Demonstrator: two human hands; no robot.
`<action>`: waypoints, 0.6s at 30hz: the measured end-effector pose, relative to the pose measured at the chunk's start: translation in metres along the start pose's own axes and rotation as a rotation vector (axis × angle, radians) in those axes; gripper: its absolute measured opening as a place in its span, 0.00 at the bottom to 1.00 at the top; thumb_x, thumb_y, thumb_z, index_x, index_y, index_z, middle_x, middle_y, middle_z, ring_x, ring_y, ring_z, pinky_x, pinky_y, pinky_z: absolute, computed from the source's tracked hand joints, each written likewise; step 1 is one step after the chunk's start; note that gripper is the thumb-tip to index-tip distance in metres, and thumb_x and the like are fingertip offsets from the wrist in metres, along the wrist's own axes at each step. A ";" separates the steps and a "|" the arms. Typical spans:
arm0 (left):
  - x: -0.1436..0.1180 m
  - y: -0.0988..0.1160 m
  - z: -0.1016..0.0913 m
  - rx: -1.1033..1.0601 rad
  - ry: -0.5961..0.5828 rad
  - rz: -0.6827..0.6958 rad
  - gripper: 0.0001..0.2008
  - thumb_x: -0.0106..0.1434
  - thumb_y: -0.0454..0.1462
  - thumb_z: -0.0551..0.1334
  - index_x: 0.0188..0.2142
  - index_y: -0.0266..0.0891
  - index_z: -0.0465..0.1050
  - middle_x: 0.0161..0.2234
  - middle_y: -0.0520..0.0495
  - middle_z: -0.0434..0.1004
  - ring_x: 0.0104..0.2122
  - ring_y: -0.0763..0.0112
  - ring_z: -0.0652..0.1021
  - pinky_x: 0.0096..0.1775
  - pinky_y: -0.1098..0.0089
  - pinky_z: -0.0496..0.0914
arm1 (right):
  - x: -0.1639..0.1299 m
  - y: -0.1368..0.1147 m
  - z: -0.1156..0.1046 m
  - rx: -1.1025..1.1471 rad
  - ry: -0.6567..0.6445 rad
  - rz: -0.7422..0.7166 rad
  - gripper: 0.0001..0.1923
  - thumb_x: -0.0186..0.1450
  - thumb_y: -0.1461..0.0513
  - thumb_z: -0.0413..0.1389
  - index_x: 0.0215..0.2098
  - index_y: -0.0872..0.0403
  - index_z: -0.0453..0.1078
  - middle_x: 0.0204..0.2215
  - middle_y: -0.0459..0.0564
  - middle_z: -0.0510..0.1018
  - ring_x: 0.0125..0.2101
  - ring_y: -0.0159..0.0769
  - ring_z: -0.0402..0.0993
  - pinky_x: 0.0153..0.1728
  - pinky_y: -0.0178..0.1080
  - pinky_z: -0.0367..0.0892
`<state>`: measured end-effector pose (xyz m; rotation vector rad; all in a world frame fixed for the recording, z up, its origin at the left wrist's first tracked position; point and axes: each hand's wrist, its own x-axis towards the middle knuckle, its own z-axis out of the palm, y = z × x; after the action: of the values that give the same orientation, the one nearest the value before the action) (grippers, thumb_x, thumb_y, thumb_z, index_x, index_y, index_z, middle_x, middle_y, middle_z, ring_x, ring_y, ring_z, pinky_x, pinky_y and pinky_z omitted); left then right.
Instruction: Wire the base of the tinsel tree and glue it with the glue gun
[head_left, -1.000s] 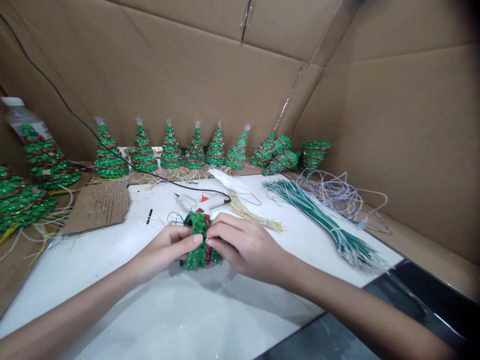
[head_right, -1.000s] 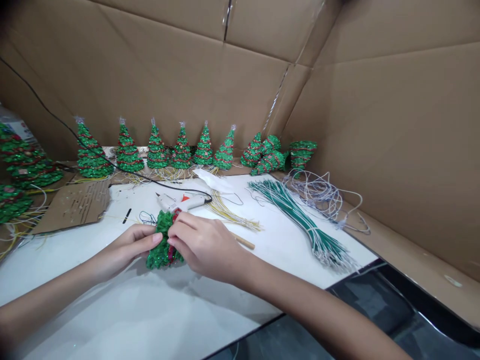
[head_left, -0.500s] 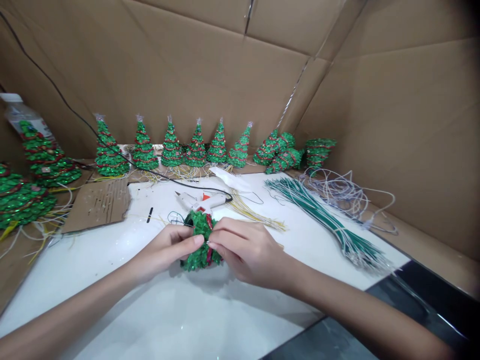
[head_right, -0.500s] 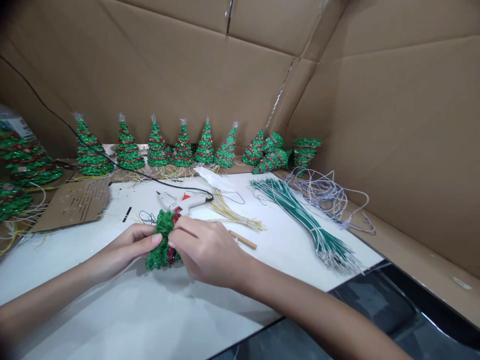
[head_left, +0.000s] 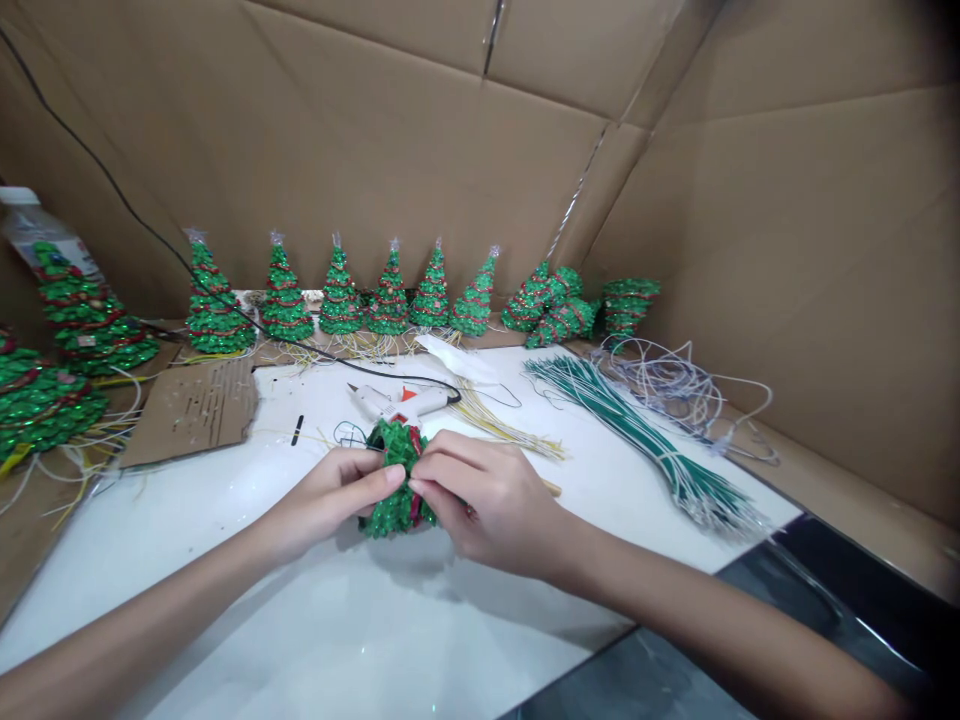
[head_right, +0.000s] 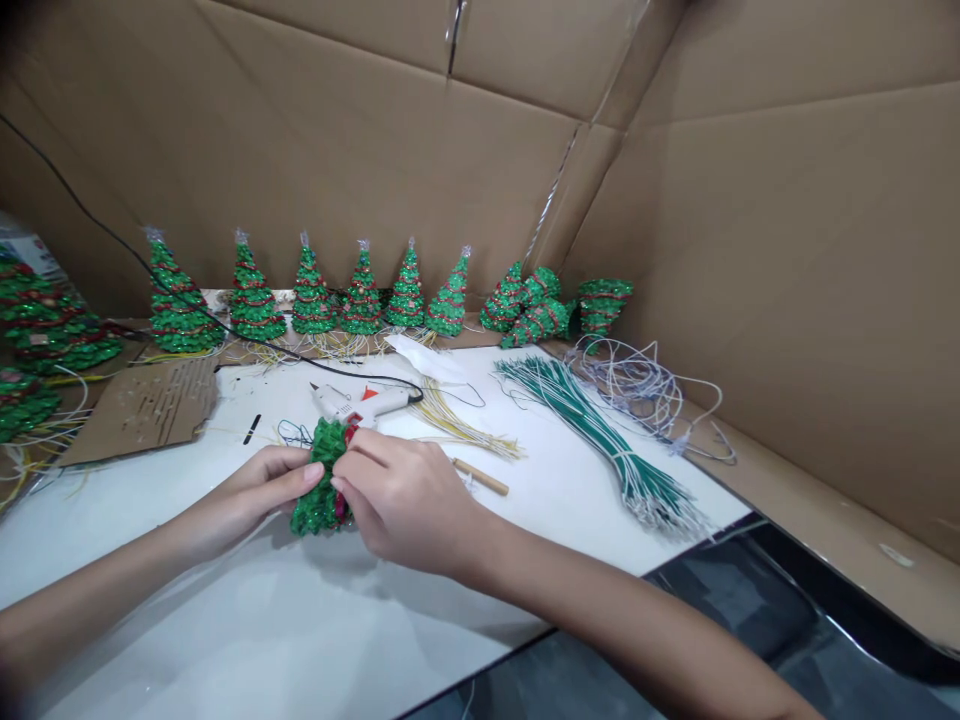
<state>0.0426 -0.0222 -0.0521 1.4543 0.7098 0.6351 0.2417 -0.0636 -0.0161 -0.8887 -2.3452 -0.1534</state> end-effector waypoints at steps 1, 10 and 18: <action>0.000 0.000 0.000 -0.001 -0.003 0.000 0.23 0.60 0.53 0.63 0.28 0.33 0.74 0.24 0.50 0.70 0.25 0.70 0.69 0.28 0.71 0.62 | 0.000 0.000 0.000 0.032 0.004 0.020 0.10 0.67 0.66 0.49 0.31 0.56 0.71 0.26 0.49 0.73 0.26 0.31 0.66 0.26 0.33 0.62; 0.000 -0.003 -0.001 -0.054 -0.004 -0.022 0.22 0.59 0.53 0.64 0.30 0.33 0.76 0.26 0.49 0.72 0.26 0.70 0.71 0.30 0.71 0.63 | 0.003 0.005 -0.012 0.314 0.034 0.192 0.04 0.63 0.66 0.55 0.31 0.57 0.73 0.26 0.47 0.74 0.26 0.28 0.67 0.27 0.32 0.62; 0.000 -0.001 0.000 -0.042 -0.004 -0.009 0.22 0.60 0.53 0.63 0.28 0.34 0.73 0.25 0.50 0.68 0.25 0.72 0.67 0.28 0.72 0.60 | 0.003 0.007 -0.004 0.314 -0.024 0.200 0.04 0.63 0.67 0.56 0.30 0.56 0.72 0.23 0.44 0.70 0.23 0.26 0.62 0.24 0.30 0.58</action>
<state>0.0429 -0.0219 -0.0527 1.4125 0.6951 0.6366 0.2463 -0.0580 -0.0125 -0.9609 -2.2036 0.3010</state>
